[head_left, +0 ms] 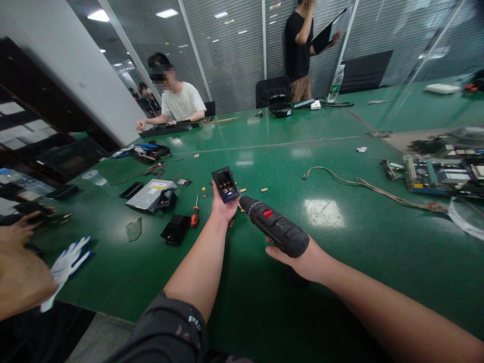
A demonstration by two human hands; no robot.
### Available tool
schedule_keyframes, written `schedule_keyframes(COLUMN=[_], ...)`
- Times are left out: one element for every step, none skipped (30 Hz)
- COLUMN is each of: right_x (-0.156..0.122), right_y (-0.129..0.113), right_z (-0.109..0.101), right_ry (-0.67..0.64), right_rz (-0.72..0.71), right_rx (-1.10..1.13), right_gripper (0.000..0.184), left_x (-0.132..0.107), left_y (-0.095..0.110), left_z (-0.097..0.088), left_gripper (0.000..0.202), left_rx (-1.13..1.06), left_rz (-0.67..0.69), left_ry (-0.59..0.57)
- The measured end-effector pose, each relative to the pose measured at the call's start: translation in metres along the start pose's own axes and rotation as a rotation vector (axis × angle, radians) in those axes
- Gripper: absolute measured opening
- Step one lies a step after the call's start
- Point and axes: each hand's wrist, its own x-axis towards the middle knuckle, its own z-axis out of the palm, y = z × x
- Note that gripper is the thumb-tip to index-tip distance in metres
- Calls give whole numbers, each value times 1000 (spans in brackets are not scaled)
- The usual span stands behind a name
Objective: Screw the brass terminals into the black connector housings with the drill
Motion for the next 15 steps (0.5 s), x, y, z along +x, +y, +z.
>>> schedule_keyframes(right_x=[0,0,-1,-1,-1,0,0,0,1,1,1,1,1,1,1], right_y=[0,0,0,0,-1,-2,-3,-4,-5,-6,-6,-7,-7,-7,-6], right_z=[0,0,0,0,0,0,0,-1,-1,-1,-2,-2,-2,-2,-2], right_ry=[-1,-1,0,0,-1,-3,-8,-12,-16,-19,-18,-17,-17,-17,-18], right_rz=[0,3,6,9,11,12,13,13,14,16,18,19,19,20,20], right_rx=[0,-2,-5,-6,-6,-4,-2,-2,-3,-5,-7,-6,-3,1,6], right_gripper=[31,31,30,30,30,29,29,28,28,28,28,28,28,28,28], left_x=[0,0,-1,-1,-1,-1,-1,-1,-1,-1,-1,-1,-1,0,0], left_y=[0,0,0,0,0,0,0,0,0,0,0,0,0,0,1], left_z=[0,1,1,2,2,3,3,3,3,3,3,2,1,0,0], left_gripper=[66,66,66,66,66,66,67,67,67,67,67,67,67,67,67], left_rx=[-1,-3,-5,-7,-12,-18,-24,-28,-29,-27,-21,-13,-5,1,3], left_rz=[1,1,0,-4,-8,-12,-14,-15,-15,-15,-15,-15,-16,-15,-14], left_ry=[2,5,10,15,19,22,23,22,19,15,11,6,2,-2,-7])
